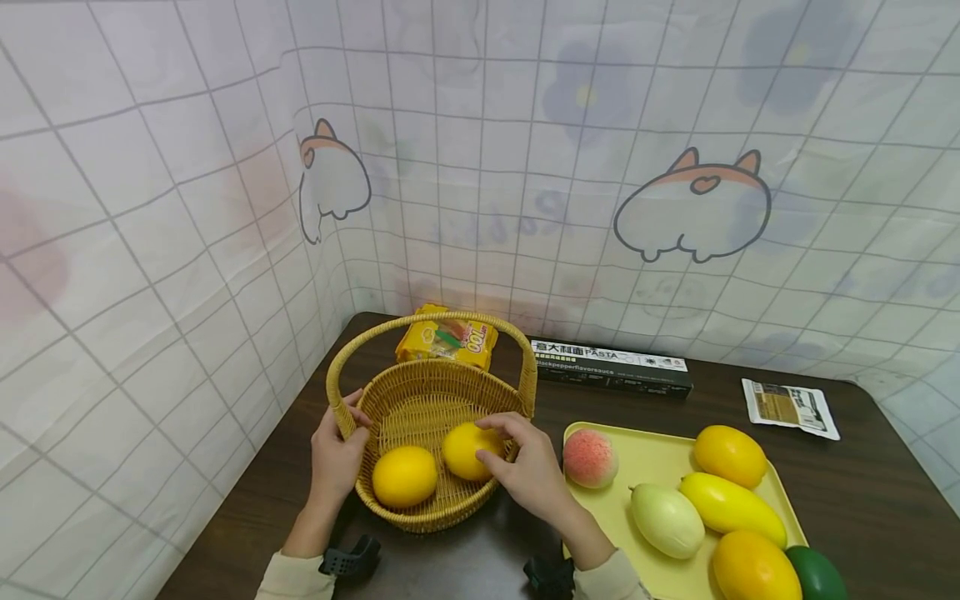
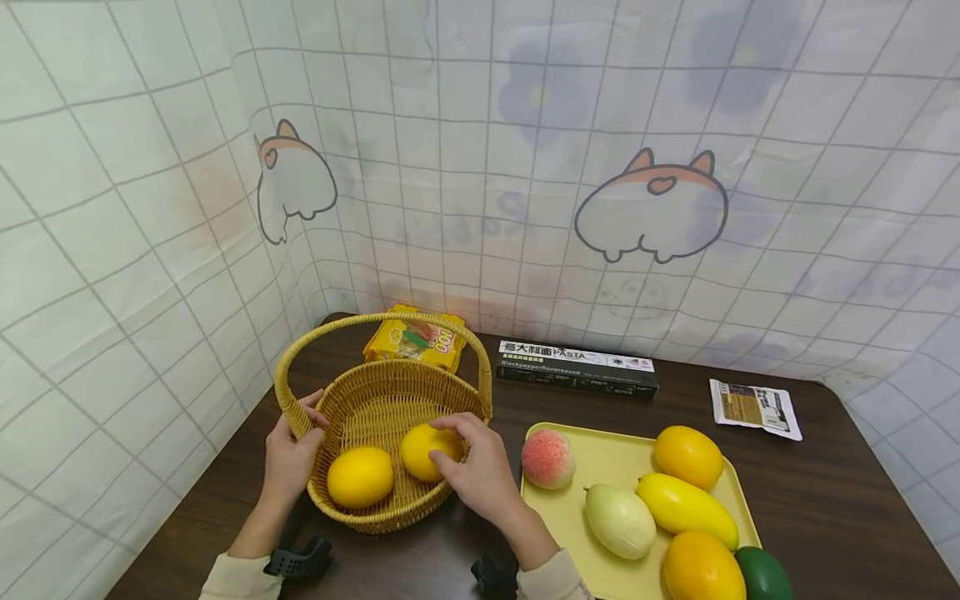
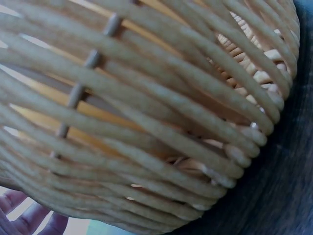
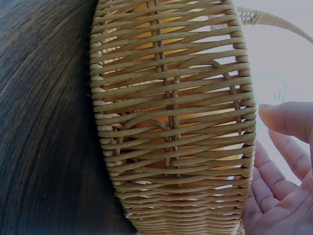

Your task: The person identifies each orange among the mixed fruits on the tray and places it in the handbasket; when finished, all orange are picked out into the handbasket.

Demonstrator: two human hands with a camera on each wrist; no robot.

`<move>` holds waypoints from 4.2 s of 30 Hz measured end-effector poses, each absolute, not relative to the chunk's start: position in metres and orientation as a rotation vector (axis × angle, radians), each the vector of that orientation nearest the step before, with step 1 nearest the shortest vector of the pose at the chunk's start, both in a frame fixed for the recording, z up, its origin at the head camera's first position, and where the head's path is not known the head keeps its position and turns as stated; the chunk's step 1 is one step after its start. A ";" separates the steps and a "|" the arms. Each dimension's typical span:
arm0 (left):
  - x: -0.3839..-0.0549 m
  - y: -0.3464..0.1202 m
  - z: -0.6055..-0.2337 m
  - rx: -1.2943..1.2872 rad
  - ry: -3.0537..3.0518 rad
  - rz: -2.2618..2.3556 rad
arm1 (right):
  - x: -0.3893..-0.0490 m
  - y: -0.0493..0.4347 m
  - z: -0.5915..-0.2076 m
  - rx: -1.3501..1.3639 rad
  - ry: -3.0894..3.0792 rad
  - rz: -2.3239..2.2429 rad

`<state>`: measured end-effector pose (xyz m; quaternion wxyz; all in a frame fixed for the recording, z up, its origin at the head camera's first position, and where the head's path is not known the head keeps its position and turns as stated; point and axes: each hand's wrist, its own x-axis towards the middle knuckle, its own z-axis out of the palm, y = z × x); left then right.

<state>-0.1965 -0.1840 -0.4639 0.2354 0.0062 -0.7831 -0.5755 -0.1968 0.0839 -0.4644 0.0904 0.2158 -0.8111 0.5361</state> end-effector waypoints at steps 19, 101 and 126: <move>-0.197 -0.185 -0.465 0.007 -2.147 -1.578 | -0.196 0.092 -0.455 0.661 -2.425 1.675; -0.217 -0.199 -0.501 0.003 -2.128 -1.564 | -0.167 0.301 -0.398 0.111 -2.661 1.103; -0.197 -0.184 -0.465 0.003 -2.143 -1.570 | -0.184 0.400 -0.428 -0.007 -2.943 1.093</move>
